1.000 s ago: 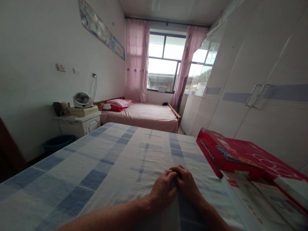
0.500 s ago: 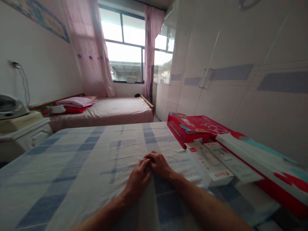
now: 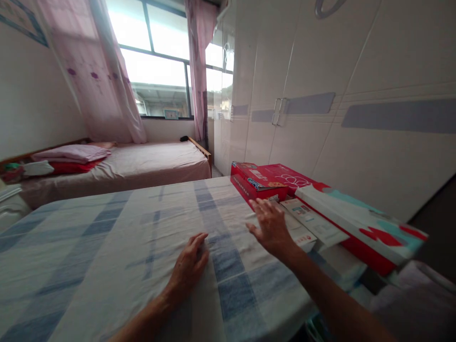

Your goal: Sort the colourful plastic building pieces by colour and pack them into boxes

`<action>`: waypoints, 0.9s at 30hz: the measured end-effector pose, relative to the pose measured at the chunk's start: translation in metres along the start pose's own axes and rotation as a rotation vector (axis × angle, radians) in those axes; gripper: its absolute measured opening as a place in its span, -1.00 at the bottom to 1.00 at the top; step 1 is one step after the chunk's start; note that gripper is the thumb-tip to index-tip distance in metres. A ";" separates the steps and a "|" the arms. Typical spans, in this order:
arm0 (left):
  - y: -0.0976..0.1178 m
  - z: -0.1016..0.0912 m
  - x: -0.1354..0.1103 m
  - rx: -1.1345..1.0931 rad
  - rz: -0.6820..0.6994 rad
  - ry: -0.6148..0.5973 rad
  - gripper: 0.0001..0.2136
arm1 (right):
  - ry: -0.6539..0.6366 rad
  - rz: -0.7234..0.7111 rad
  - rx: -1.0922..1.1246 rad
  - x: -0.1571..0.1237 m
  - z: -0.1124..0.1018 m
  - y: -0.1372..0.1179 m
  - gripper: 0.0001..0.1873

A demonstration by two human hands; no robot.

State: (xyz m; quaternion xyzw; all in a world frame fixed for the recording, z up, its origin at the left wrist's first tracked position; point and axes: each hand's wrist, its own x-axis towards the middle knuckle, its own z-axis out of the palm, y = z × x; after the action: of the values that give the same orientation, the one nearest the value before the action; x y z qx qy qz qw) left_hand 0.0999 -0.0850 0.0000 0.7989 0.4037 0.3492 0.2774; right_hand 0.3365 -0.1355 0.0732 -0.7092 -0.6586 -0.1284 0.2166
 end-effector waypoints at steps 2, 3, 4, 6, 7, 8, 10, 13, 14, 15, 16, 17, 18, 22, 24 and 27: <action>0.000 0.000 0.000 -0.007 -0.001 -0.001 -0.61 | 0.019 0.109 -0.132 -0.018 -0.009 0.026 -0.34; 0.000 0.000 0.000 -0.013 -0.002 0.001 -0.61 | 0.012 0.149 -0.177 -0.028 -0.010 0.036 -0.33; 0.001 0.000 0.000 -0.020 -0.004 0.003 -0.62 | 0.002 0.179 -0.211 -0.038 -0.011 0.045 -0.33; 0.002 0.000 0.001 -0.031 -0.009 0.007 -0.62 | -0.012 0.204 -0.251 -0.055 -0.008 0.056 -0.32; 0.003 0.000 0.001 -0.034 -0.012 0.009 -0.63 | -0.010 0.208 -0.263 -0.062 -0.005 0.058 -0.31; 0.004 0.000 0.001 -0.035 -0.014 0.014 -0.63 | -0.002 0.208 -0.271 -0.068 -0.002 0.059 -0.30; 0.005 -0.001 0.000 -0.035 -0.013 0.021 -0.64 | 0.022 0.220 -0.283 -0.074 0.004 0.058 -0.29; 0.004 0.000 0.000 -0.033 -0.008 0.035 -0.63 | 0.060 0.241 -0.288 -0.077 0.011 0.051 -0.34; 0.003 0.001 0.000 -0.032 -0.006 0.036 -0.63 | 0.065 0.234 -0.282 -0.078 0.012 0.049 -0.36; 0.003 0.001 0.000 -0.032 -0.002 0.037 -0.63 | 0.067 0.222 -0.273 -0.079 0.013 0.047 -0.38; 0.002 0.001 0.000 -0.034 0.003 0.039 -0.63 | 0.069 0.213 -0.263 -0.080 0.013 0.046 -0.39; 0.002 0.001 0.000 -0.036 0.008 0.041 -0.64 | 0.075 0.213 -0.256 -0.082 0.013 0.045 -0.39; 0.002 0.002 0.000 -0.039 0.013 0.045 -0.64 | 0.089 0.227 -0.251 -0.084 0.012 0.045 -0.38; 0.002 0.002 -0.001 -0.047 0.030 0.056 -0.65 | 0.142 0.327 -0.245 -0.091 0.011 0.049 -0.31; 0.001 0.002 -0.002 -0.048 0.031 0.051 -0.65 | 0.136 0.351 -0.241 -0.091 0.012 0.050 -0.29; 0.000 0.004 -0.001 -0.068 0.020 0.046 -0.65 | 0.127 0.391 -0.248 -0.087 0.012 0.045 -0.32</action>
State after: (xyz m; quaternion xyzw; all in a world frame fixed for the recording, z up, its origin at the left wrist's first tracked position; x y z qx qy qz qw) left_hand 0.1024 -0.0864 -0.0021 0.7849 0.3897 0.3837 0.2914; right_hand 0.3710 -0.2078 0.0155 -0.8347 -0.4731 -0.2083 0.1896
